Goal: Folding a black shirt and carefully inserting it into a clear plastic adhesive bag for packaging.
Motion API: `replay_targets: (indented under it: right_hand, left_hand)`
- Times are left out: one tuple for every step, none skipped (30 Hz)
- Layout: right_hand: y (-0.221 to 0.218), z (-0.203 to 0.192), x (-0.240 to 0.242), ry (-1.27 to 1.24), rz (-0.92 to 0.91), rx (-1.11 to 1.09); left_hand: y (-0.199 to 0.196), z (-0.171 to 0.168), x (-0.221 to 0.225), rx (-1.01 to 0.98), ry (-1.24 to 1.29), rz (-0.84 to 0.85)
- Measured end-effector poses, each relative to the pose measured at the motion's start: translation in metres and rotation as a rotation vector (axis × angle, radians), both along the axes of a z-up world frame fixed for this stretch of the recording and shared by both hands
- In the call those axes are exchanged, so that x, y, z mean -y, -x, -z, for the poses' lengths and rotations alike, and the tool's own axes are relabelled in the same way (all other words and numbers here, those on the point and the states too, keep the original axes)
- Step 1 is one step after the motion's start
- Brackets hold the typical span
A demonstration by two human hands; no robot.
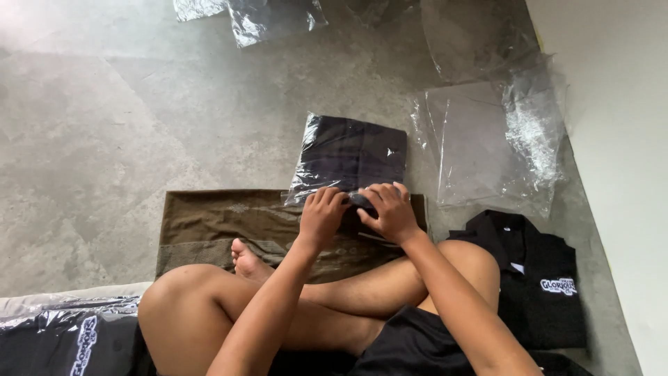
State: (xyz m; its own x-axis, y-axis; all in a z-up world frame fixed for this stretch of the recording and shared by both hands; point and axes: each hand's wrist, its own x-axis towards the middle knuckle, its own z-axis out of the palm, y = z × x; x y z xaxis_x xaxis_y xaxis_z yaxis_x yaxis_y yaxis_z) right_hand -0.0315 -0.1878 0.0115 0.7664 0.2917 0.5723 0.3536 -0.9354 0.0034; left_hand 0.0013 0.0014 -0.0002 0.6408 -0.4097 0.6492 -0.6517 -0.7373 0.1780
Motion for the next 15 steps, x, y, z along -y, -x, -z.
replay_targets:
  right_hand:
    - [0.002, -0.01, 0.001, 0.002, -0.003, 0.004]
    - [0.003, -0.021, 0.002, -0.112, -0.004, 0.029]
    - [0.004, -0.032, 0.003, -0.226, -0.006, 0.052]
    - [0.007, -0.028, 0.011, -0.224, -0.013, 0.058]
    - [0.01, -0.024, 0.019, -0.349, 0.074, 0.086]
    - [0.01, -0.02, 0.024, -0.479, 0.159, 0.115]
    - [0.01, -0.022, 0.028, -0.483, 0.148, 0.123]
    - [0.012, -0.024, 0.032, -0.588, 0.215, 0.051]
    - [0.013, -0.025, 0.036, -0.693, 0.282, -0.023]
    - [0.012, -0.024, 0.035, -0.696, 0.278, -0.02]
    - [0.011, -0.024, 0.034, -0.886, 0.31, -0.173]
    - [0.011, -0.024, 0.035, -1.071, 0.344, -0.33]
    - [0.008, -0.029, 0.031, -1.072, 0.344, -0.329]
    - [0.005, -0.034, 0.026, -1.326, 0.294, -0.406]
    - [0.001, -0.038, 0.021, -1.578, 0.235, -0.484]
  left_hand:
    - [-0.001, -0.003, -0.002, 0.004, 0.002, -0.003]
    - [-0.004, -0.006, -0.005, -0.066, 0.084, -0.036]
    - [-0.006, -0.01, -0.008, -0.137, 0.166, -0.069]
    - [-0.01, -0.019, -0.012, -0.13, 0.168, -0.074]
    - [-0.013, -0.028, -0.016, -0.243, 0.351, -0.123]
    - [-0.018, -0.039, -0.022, -0.35, 0.532, -0.172]
    - [-0.025, -0.046, -0.028, -0.337, 0.532, -0.178]
    - [-0.031, -0.052, -0.034, -0.49, 0.713, -0.176]
    - [-0.037, -0.058, -0.04, -0.641, 0.895, -0.172]
    - [-0.048, -0.05, -0.048, -0.636, 0.894, -0.173]
    - [-0.059, -0.042, -0.057, -0.796, 1.132, -0.029]
    - [-0.07, -0.034, -0.063, -0.958, 1.367, 0.129]
    - [-0.065, -0.049, -0.064, -0.958, 1.365, 0.131]
    - [-0.06, -0.065, -0.065, -1.005, 1.537, 0.18]
    - [-0.055, -0.08, -0.066, -1.049, 1.708, 0.231]
